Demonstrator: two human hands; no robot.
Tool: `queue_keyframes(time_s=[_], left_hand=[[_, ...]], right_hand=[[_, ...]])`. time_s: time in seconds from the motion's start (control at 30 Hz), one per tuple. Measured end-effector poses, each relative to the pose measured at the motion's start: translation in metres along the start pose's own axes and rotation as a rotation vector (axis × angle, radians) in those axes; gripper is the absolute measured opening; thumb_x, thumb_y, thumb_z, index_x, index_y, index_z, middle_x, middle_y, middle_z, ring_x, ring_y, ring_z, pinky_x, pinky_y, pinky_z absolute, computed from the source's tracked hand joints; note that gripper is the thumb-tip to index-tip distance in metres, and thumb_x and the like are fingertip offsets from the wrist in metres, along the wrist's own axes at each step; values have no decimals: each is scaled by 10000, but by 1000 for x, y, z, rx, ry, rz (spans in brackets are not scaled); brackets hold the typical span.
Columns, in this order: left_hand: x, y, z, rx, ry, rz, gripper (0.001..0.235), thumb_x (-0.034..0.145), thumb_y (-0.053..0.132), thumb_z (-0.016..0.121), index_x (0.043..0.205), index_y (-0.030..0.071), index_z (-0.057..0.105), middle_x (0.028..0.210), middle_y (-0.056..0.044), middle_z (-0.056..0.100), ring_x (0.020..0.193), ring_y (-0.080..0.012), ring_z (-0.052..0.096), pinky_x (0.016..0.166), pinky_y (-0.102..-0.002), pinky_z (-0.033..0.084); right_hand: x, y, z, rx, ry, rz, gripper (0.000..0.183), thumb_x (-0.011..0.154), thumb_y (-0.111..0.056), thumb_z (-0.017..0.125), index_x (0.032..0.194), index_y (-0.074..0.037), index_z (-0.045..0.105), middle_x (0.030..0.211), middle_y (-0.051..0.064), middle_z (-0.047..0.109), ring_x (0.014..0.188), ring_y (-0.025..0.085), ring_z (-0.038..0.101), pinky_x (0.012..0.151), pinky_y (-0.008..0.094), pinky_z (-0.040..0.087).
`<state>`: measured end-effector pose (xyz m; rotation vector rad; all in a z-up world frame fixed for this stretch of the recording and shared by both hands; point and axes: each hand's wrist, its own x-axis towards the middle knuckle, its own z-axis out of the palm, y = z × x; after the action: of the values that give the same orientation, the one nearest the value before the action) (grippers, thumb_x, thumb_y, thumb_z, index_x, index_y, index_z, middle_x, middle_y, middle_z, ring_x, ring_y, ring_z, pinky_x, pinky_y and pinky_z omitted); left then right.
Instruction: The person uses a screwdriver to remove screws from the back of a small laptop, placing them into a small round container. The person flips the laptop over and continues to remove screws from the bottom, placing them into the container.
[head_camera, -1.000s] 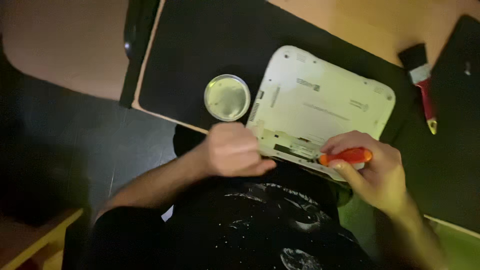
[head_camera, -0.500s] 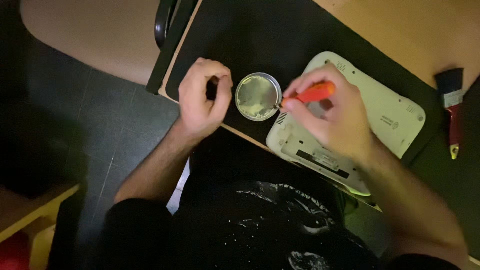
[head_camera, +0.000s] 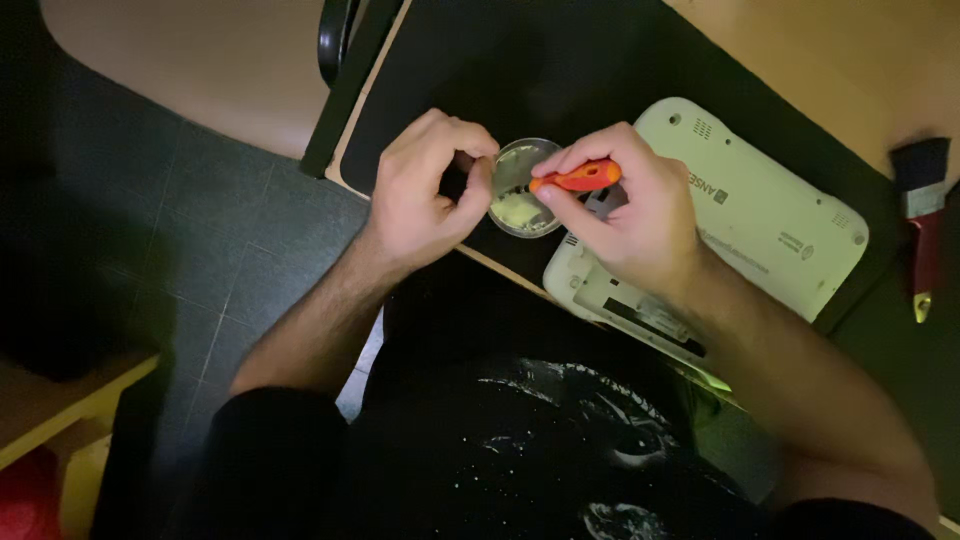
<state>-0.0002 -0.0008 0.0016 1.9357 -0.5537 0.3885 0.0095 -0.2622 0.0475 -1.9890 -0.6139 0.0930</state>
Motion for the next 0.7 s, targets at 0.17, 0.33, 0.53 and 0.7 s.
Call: queue_keyframes(time_s=[0.17,0.33,0.53,0.7], left_hand=[[2,0,-1,-13,-19,17,183,1093,-161,698,1146,11,726,1043,-125,770,909,-281,660,834,-410,549],[1,-3,-2,-32,-47,17,144,1137,-122,709,1186,13,719,1087,-133,770,903,-294,660,844,-431,549],[3,2,-3,-47,-44,19,185,1101,-174,692,1165,-3,718,1039,-133,758,861,-267,636,783,-399,536],[3,1,-4,-29,-49,23,192,1080,-160,695,1153,16,716,1060,-114,758,869,-277,627,815,-414,530]], right_hand=[[-2,4,1,-39,-15,-25,304,1138,1,973,1286,-20,708,1283,130,896,1217,251,899,1079,359,717],[-3,3,1,-47,-31,19,277,1155,-42,957,1281,-63,711,1294,88,900,1205,210,883,1110,349,664],[-4,1,2,-24,-35,15,298,1141,2,963,1289,-20,706,1305,130,901,1240,253,895,1089,354,724],[-2,1,-1,-1,-7,10,298,1139,12,976,1286,-15,718,1279,138,885,1232,253,889,1141,367,680]])
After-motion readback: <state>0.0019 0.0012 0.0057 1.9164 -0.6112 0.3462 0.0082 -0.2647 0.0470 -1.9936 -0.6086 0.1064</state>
